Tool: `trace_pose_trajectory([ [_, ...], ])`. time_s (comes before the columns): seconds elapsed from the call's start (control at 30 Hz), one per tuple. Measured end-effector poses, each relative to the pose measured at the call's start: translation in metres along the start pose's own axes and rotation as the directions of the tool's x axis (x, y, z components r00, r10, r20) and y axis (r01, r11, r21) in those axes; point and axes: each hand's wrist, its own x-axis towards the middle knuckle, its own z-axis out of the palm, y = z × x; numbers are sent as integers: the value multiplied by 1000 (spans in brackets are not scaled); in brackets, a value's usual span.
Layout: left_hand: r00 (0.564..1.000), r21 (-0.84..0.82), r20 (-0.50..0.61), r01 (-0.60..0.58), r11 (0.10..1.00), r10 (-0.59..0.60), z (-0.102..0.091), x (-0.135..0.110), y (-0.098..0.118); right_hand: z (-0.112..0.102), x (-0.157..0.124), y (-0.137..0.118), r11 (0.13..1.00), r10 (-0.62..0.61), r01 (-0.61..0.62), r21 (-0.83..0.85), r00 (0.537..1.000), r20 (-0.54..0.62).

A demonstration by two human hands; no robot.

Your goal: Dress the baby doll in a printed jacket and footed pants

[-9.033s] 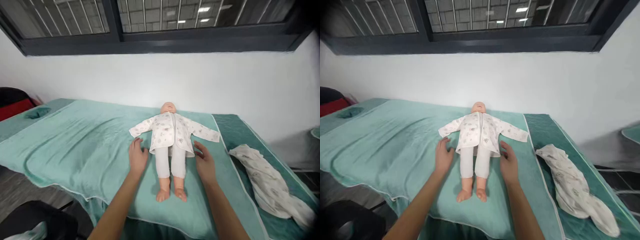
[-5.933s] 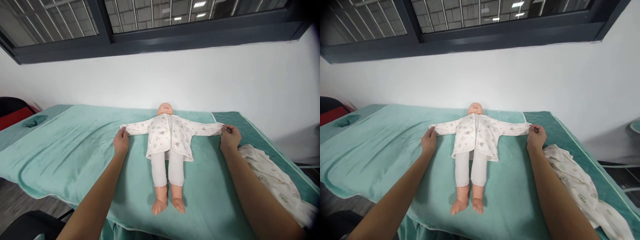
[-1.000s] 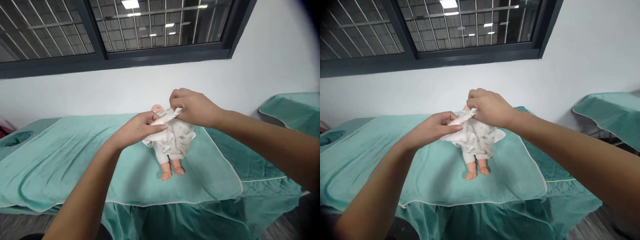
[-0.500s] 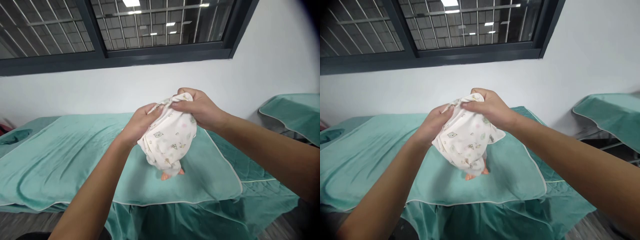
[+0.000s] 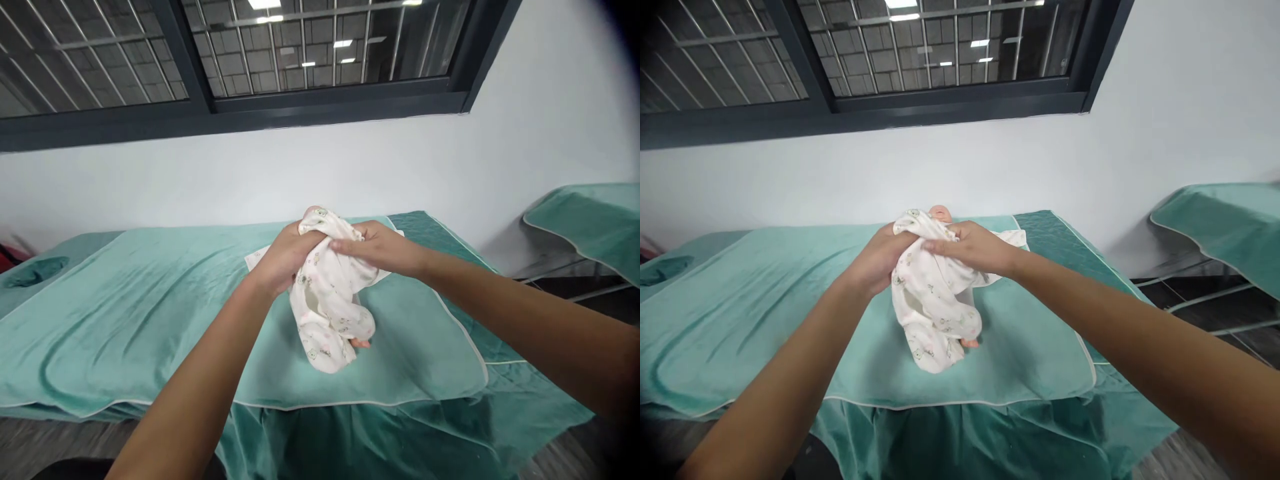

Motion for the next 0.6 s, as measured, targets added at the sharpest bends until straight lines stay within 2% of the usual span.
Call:
trace_pose_trajectory([
  [0.1, 972, 8, 196, 129, 992, -128, -2, -4, -5, 2, 5, 3, 976, -41, 82, 203, 979, -199],
  [0.17, 934, 40, 297, 197, 980, -200, -5, -6, -9, 3, 6, 4, 935, -24, 109, 337, 969, -246],
  [0.2, 929, 14, 311, 205, 979, -199, -6, -6, -11, 4, 6, 4, 916, -13, 112, 384, 968, -251],
  [0.27, 959, -127, 255, 158, 979, -122, -5, -6, -16, 6, 3, 6, 904, -2, 96, 417, 976, -219],
  [0.33, 983, -281, 177, 94, 955, -44, -3, -4, -24, 8, -1, 9, 929, -15, 52, 368, 994, -104],
  [0.43, 988, -370, 146, 99, 924, -48, 2, 1, -35, 8, -5, 16, 979, -7, -20, 204, 991, 132],
  [0.47, 989, -374, 136, 107, 921, -60, 3, 2, -38, 8, -5, 18, 988, 9, -34, 149, 986, 165],
  [0.53, 992, -379, 102, 103, 920, -69, 4, 4, -44, 8, -2, 20, 994, 38, -49, 102, 993, 112],
  [0.6, 991, -385, 111, 110, 916, -72, 3, 5, -48, 8, 3, 21, 984, 18, -8, 175, 998, -60],
])
